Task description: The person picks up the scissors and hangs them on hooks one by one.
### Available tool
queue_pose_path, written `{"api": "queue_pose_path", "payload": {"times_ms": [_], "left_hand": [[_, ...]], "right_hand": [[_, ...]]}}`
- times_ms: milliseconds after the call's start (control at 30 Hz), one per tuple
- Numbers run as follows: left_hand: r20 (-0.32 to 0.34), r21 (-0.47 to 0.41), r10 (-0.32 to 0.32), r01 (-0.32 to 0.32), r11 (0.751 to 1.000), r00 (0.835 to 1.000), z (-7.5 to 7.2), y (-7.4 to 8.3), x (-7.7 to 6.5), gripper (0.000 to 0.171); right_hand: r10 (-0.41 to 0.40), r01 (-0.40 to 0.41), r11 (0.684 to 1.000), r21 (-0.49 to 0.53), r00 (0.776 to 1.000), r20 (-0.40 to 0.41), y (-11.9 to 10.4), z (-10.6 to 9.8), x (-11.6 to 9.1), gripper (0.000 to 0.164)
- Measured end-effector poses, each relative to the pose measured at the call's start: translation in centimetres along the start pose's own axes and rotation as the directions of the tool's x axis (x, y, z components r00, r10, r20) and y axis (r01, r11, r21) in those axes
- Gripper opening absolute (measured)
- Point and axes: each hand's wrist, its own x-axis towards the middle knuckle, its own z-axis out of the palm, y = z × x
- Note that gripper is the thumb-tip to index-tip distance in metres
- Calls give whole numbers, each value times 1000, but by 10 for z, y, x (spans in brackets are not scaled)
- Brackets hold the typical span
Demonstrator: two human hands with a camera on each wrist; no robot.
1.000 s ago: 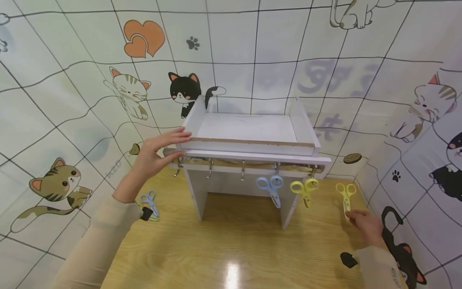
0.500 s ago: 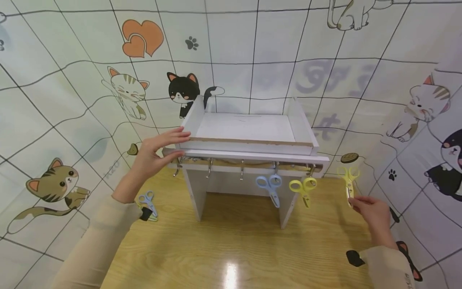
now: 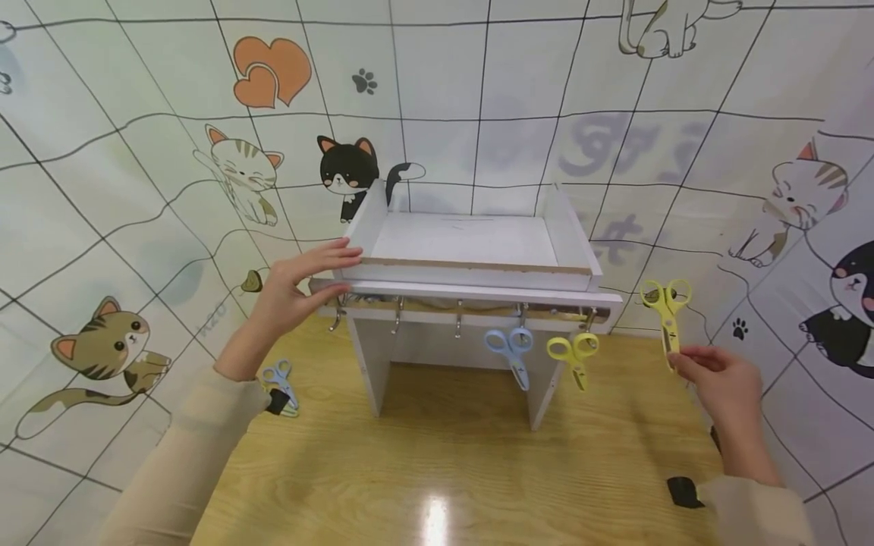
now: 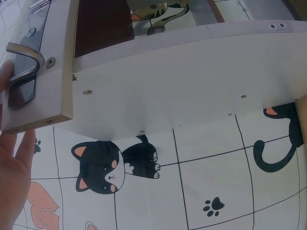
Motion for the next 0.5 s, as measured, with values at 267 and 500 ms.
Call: {"api": "queue_pose_path", "payload": {"times_ms": [267,500], "left_hand": [[2,-13,-7,7,1000,1000,0,1,0,42],[0,-9,-16,16,1000,1000,0,0,0,42]], "right_hand": [[-67,66,998,-12,990,-127,-33,-6,-20,13],[-141,156,985,78,976,-169,-54,-10,-31,22]]}}
